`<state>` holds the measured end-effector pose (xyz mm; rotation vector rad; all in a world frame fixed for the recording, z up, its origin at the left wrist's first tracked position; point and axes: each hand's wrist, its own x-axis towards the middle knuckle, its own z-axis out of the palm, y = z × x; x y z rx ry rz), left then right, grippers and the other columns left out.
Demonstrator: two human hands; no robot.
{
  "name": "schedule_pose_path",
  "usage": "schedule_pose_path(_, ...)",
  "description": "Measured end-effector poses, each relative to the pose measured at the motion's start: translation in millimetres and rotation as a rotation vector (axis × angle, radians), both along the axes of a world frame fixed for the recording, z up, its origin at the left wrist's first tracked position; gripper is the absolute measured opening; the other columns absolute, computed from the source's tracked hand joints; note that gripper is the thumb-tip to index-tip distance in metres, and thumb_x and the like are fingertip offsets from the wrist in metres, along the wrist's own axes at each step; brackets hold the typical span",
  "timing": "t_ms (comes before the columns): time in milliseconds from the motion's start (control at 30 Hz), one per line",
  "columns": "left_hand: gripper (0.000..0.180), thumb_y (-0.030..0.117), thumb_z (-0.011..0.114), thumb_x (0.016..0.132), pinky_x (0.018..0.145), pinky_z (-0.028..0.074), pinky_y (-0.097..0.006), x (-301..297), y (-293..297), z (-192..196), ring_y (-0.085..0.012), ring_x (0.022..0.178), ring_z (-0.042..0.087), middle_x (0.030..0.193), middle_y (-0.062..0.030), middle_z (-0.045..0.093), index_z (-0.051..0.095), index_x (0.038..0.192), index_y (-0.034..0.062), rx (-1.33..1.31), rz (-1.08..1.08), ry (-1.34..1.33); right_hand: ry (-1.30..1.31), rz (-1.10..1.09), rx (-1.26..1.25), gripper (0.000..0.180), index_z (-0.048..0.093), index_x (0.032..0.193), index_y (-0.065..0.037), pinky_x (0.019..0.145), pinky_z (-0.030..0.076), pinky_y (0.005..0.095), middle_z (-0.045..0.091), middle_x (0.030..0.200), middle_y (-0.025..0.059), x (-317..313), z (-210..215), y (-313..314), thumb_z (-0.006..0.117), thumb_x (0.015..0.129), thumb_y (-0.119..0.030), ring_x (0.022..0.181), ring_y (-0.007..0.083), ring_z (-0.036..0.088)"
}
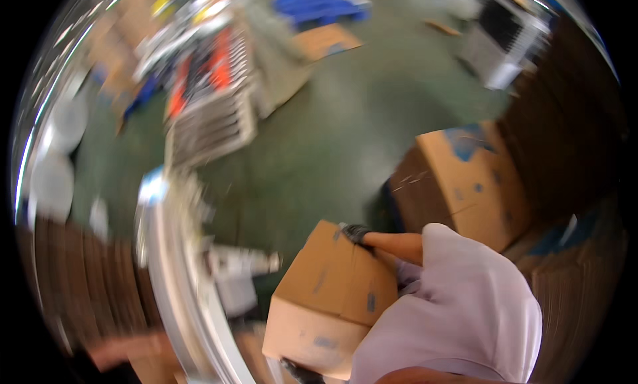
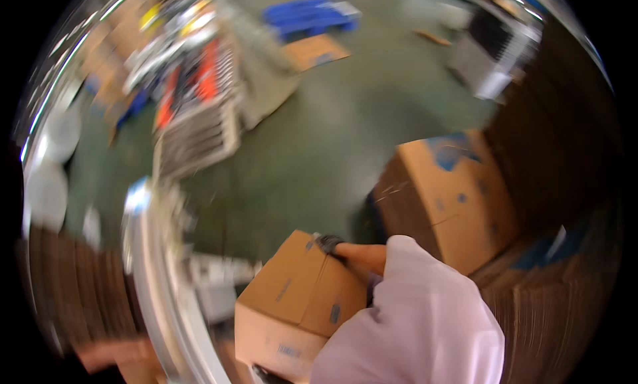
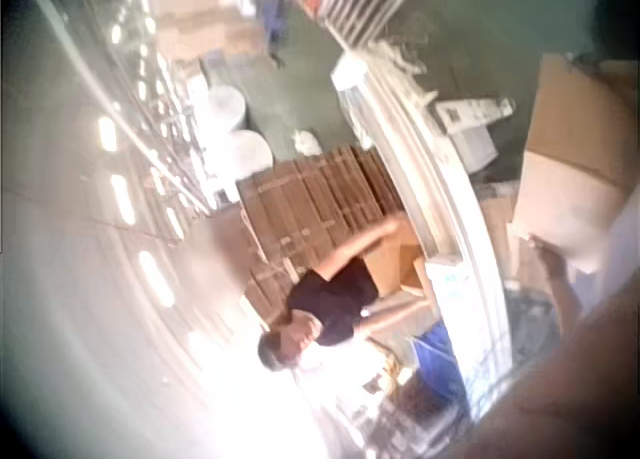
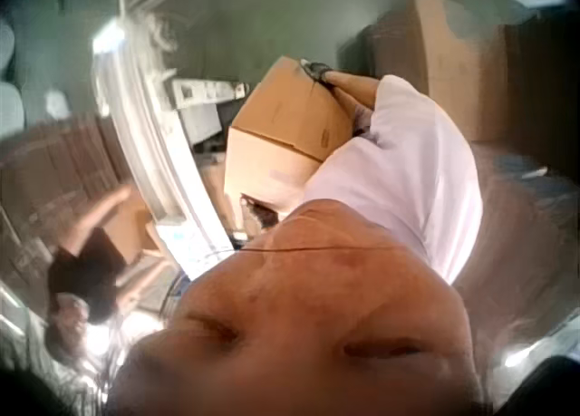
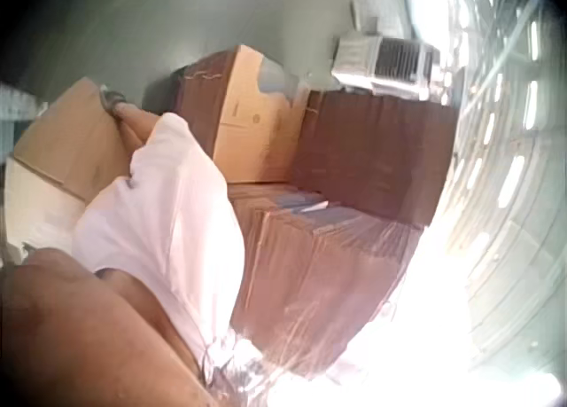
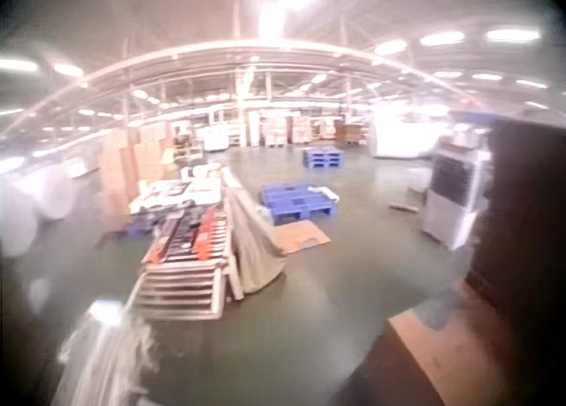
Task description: The person picks up groups of small blue boxes from a conveyor belt and packs them into larger cardboard boxes, then moves the full boxes to a rolling rack.
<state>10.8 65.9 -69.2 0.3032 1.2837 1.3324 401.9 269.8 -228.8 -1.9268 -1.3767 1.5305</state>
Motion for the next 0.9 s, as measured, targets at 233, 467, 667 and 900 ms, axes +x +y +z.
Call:
schedule_pose_path(233,0.067,0.055,0.038,0.084,0.098,0.03,-0.042,249.3,329.0,9.8,-0.029,0.116,0.037,0.131,-0.0126,0.037,0.033,0.13,0.0061,0.141,-0.68,-0.004,-0.346,-0.495,-0.032,0.066,0.052,0.115,-0.004,0.096,0.032,0.0406,0.052,0.117,0.0156,201.6,133.9,118.6,0.015,0.088,-0.052,0.113,0.0312,0.045)
schedule_pose_path(467,0.066,0.054,0.037,0.084,0.097,0.03,-0.042,281.6,522.4,3.7,-0.0289,0.116,0.038,0.13,-0.0127,0.038,0.033,0.129,0.0062,0.29,-0.91,-0.045,-0.294,-0.846,0.09,0.06,0.053,0.112,-0.004,0.094,0.033,0.039,0.053,0.114,0.0139,240.6,123.6,250.8,0.02,0.088,-0.049,0.11,0.0258,0.048)
schedule_pose_path(667,0.043,0.038,0.035,0.09,0.073,0.048,-0.035,246.5,696.5,16.7,-0.0227,0.095,0.053,0.109,-0.0108,0.053,0.045,0.116,0.0045,0.141,-0.769,-0.177,-0.111,-1.114,0.18,0.059,0.057,0.111,-0.009,0.082,0.044,0.0371,0.061,0.101,0.0093,259.4,66.3,351.2,0.022,0.09,-0.053,0.093,0.0237,0.057)
schedule_pose_path(900,0.064,0.056,0.04,0.084,0.087,0.043,-0.036,150.4,865.6,-36.5,-0.0234,0.102,0.051,0.119,-0.009,0.05,0.042,0.125,0.007,-0.104,-0.257,-0.094,-0.399,-0.742,-0.011,0.077,0.042,0.124,-0.002,0.097,0.032,0.0371,0.044,0.126,0.0188,176.3,132.7,623.7,0.015,0.084,-0.062,0.119,0.0329,0.038)
